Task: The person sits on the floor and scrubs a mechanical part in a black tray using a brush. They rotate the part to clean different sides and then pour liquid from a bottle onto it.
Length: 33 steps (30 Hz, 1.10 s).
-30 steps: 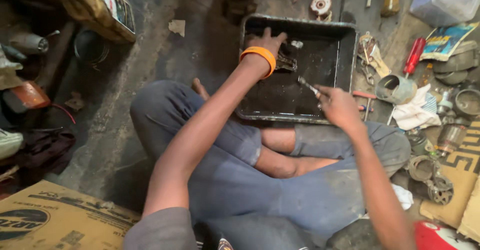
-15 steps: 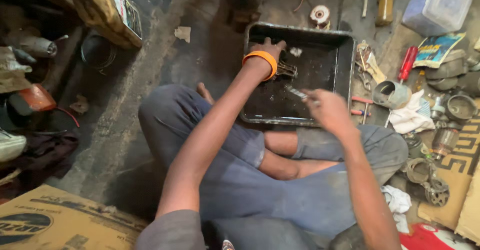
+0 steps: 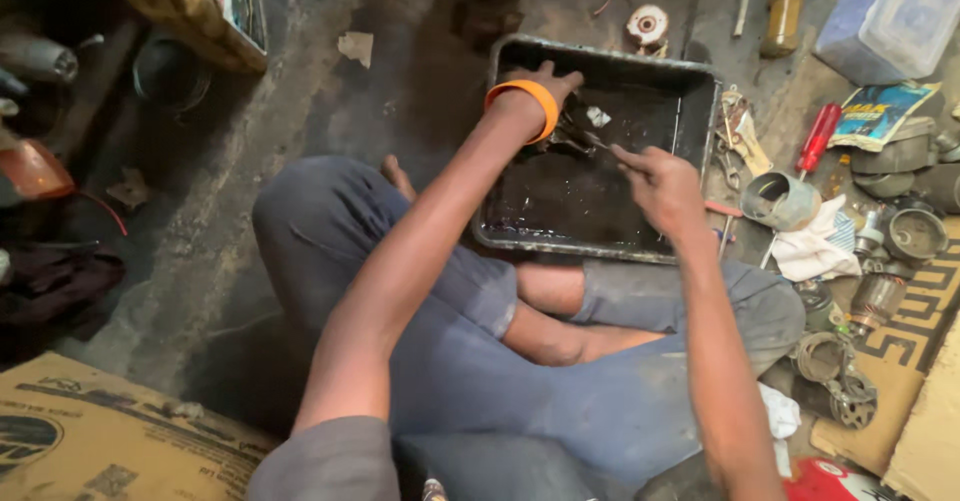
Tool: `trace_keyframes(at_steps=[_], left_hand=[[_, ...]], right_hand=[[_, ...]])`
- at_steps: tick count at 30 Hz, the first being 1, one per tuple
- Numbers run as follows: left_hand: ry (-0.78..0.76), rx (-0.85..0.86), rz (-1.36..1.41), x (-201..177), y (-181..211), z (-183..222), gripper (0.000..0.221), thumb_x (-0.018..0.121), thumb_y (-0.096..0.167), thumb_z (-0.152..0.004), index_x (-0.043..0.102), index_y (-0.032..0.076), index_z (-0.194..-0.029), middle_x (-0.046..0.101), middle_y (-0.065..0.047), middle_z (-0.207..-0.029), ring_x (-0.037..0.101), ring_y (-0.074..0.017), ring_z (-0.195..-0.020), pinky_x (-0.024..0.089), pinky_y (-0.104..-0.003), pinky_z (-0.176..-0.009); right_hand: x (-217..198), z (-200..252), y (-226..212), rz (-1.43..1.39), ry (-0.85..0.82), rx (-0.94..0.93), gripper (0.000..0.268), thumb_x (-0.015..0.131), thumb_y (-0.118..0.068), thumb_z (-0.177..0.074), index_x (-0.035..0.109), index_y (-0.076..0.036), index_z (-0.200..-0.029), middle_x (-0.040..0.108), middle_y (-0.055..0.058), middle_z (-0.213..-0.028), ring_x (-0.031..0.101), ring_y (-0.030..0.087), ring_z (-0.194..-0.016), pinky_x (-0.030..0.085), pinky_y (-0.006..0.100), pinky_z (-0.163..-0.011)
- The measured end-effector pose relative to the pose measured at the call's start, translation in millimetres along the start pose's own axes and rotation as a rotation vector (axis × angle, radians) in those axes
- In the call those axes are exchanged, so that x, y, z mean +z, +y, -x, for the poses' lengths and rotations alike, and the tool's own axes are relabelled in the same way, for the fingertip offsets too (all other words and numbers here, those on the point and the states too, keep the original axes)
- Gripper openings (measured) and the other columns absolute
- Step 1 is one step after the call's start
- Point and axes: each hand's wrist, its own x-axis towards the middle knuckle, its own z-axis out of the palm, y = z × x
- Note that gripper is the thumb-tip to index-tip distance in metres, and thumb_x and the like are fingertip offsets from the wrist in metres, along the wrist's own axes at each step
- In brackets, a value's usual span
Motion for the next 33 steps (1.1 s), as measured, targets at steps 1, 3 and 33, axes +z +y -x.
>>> trace_keyframes(at_steps=[1,3,33], left_hand=[[0.023,0.017,-0.007,-0.8,-0.6,-0.8,0.088,0.084,0.010,-0.074,0.042,0.027,-0.149,0.037,-0.019,-0.158,0.050,-0.0461,-0.135,0.047,-0.049,-0.107],[0.081,0.065,-0.039,-4.5,-2.2,0.3,0.080,0.081,0.011,-0.079,0.044,0.027,-0.148,0.035,-0.021,-0.159,0.049,-0.0480,-0.135,0.045,-0.051,-0.109],[0.005,0.024,-0.027,7.2,0.3,-8.6,0.075,0.070,0.008,-0.086,0.039,0.028,-0.152,0.032,-0.022,-0.161,0.048,-0.0508,-0.134,0.045,-0.054,-0.108]], right_hand=[[3.4,-3.7,-1.8,-0.024,0.018,-0.046,0.035,0.070,-0.005,-0.093,0.075,-0.013,-0.126,0.061,0.019,-0.084,0.060,0.036,-0.073,0.048,0.043,-0.069],[4.8,-14.5,-4.9,-0.067,0.081,-0.138,0.035,0.068,-0.004,-0.092,0.074,-0.013,-0.125,0.063,0.018,-0.088,0.063,0.036,-0.078,0.049,0.044,-0.070],[6.1,21.2,-35.6,0.324,0.156,0.102,0.027,0.062,-0.018,-0.102,0.075,-0.024,-0.125,0.062,0.012,-0.085,0.065,0.038,-0.070,0.052,0.050,-0.064]])
